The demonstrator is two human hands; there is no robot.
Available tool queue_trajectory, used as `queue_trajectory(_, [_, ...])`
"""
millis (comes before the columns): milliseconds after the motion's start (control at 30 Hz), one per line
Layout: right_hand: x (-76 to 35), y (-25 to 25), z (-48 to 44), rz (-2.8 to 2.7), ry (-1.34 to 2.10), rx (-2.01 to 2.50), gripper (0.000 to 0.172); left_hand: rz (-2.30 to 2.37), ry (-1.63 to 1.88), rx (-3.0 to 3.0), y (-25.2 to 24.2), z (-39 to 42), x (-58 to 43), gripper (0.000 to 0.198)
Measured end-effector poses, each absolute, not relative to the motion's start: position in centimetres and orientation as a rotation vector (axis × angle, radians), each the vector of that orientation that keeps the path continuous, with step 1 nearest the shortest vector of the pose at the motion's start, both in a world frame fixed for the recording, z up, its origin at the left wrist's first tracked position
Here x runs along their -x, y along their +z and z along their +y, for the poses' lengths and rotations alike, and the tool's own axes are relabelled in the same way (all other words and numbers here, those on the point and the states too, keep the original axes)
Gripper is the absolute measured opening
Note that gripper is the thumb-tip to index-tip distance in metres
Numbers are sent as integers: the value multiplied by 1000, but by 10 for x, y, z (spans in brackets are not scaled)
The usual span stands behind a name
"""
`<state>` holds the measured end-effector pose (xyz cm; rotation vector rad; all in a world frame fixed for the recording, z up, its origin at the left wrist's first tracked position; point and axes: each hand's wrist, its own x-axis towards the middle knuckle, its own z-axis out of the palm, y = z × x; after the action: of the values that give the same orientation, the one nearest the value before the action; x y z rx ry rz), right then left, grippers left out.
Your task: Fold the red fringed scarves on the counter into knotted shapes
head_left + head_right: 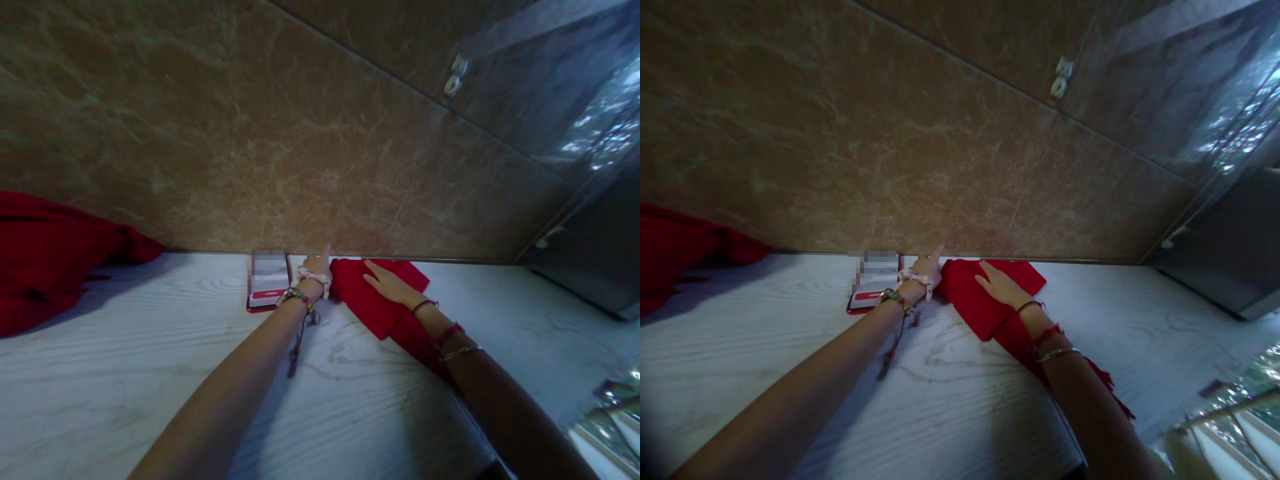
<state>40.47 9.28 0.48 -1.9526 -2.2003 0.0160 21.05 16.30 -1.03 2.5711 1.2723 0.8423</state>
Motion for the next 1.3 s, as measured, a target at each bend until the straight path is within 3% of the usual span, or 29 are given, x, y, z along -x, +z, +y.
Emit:
queue_trajectory(167, [-407,7,83,-2212,-126,1911,34,1135,716,-2776,-3,147,-241,27])
queue_trajectory(500, [-409,9,79,-2224,-237,2010,28,1128,547,-2906,-15,138,-246,24])
queue_trajectory(867, [-416,21,96,-2213,-229,2264,39,1165,572,-2857,-11,134,-250,22])
queue_trajectory(1100, [-439,8,109,-2249,-8,2325,50,1152,549,-2835,-14,133,-242,25])
queue_trajectory(1300, [-471,3,127,-2097,-8,2440,49,1245,482,-2769,-12,130,-242,25])
